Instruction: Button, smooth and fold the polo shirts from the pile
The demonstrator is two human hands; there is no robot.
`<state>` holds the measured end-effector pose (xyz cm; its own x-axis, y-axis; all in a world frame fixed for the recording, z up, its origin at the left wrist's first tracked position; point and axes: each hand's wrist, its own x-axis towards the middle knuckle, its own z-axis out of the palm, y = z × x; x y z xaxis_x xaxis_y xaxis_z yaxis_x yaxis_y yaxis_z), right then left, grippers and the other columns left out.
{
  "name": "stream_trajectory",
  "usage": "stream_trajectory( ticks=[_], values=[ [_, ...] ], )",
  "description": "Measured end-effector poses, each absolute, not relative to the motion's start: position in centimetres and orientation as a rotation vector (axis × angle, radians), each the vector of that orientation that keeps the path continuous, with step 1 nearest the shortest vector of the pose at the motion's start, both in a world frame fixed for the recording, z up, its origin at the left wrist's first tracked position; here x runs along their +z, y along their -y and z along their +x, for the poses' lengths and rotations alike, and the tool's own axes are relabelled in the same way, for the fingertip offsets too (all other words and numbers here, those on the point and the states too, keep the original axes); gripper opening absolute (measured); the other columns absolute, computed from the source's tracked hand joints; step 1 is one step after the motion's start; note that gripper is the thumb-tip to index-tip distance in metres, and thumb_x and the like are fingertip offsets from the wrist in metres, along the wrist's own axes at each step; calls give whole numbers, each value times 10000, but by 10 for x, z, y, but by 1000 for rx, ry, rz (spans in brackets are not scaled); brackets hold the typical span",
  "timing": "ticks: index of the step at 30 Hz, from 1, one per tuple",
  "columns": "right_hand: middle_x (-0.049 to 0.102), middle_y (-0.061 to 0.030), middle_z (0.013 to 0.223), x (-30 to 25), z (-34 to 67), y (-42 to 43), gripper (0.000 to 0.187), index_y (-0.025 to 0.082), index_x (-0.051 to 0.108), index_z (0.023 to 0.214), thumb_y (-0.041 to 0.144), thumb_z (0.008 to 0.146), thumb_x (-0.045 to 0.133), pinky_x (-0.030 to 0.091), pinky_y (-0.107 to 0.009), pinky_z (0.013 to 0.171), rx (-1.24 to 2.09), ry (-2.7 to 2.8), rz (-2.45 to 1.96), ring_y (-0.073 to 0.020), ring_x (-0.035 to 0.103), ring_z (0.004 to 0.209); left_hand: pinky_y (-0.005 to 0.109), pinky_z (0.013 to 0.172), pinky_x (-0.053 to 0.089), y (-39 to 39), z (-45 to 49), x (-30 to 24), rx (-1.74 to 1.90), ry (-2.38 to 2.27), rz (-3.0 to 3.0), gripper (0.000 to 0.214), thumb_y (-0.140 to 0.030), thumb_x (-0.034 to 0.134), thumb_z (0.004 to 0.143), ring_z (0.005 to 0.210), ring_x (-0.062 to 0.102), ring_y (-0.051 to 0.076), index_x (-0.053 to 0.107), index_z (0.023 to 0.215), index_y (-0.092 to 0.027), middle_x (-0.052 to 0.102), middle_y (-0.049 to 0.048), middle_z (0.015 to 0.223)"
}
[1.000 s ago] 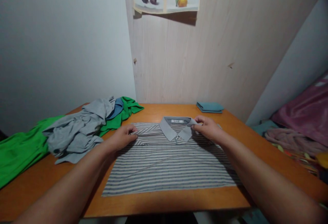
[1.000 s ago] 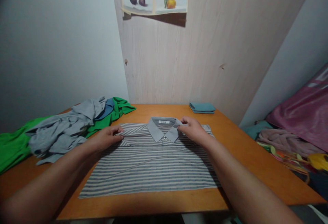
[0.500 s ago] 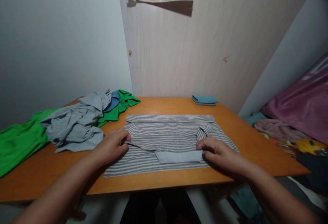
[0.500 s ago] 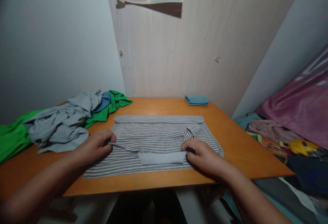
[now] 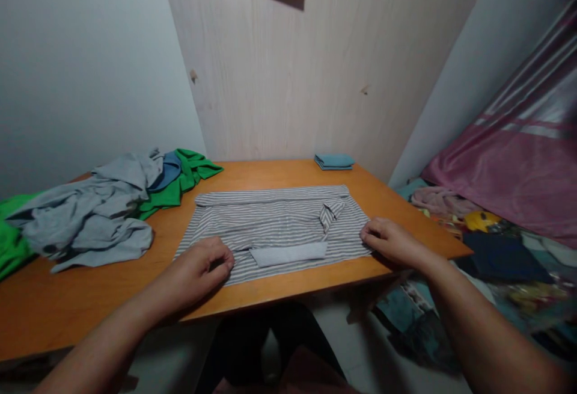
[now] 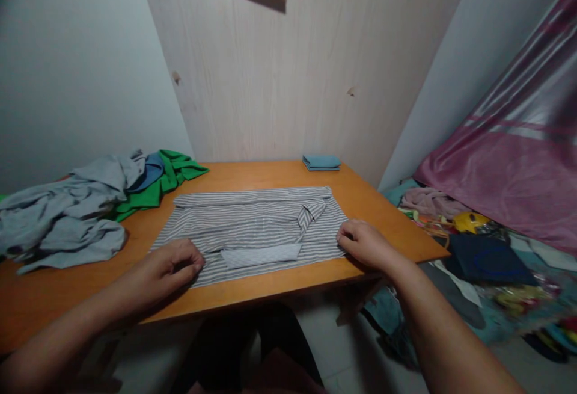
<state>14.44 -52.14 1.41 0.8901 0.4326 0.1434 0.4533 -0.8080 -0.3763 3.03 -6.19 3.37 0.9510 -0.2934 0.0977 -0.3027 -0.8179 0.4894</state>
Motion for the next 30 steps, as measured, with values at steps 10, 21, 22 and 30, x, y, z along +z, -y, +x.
stream_trajectory(
  ticks=[10, 21, 22, 30],
  values=[
    [673, -27, 807, 29, 118, 520, 192, 209, 666, 819, 331, 905, 546, 406, -288, 693, -169, 649, -2569, -191, 595, 775, 314, 774, 432, 75, 24, 39, 29, 442, 2563, 226, -406, 557, 872, 830, 572, 218, 682, 803, -231, 656, 29, 829],
    [633, -46, 890, 26, 87, 426, 68, 211, 656, 878, 262, 897, 615, 380, -314, 777, -145, 1038, -2643, -214, 560, 905, 323, 749, 403, 118, 30, 28, 140, 662, 2694, 98, -238, 555, 863, 868, 557, 225, 651, 854, -218, 611, 56, 874],
    [626, -46, 886, 25, 88, 426, 79, 210, 649, 870, 262, 906, 602, 372, -313, 765, -159, 1045, -2666, -212, 557, 898, 323, 745, 401, 119, 30, 28, 140, 664, 2707, 99, -230, 546, 864, 862, 556, 224, 642, 842, -219, 606, 56, 868],
    [614, -39, 850, 26, 87, 424, 140, 209, 627, 809, 215, 918, 540, 337, -310, 734, -224, 1092, -2732, -196, 548, 859, 327, 691, 378, 124, 30, 32, 156, 642, 2810, 212, -265, 477, 925, 809, 559, 217, 587, 750, -219, 599, 62, 834]
  ],
)
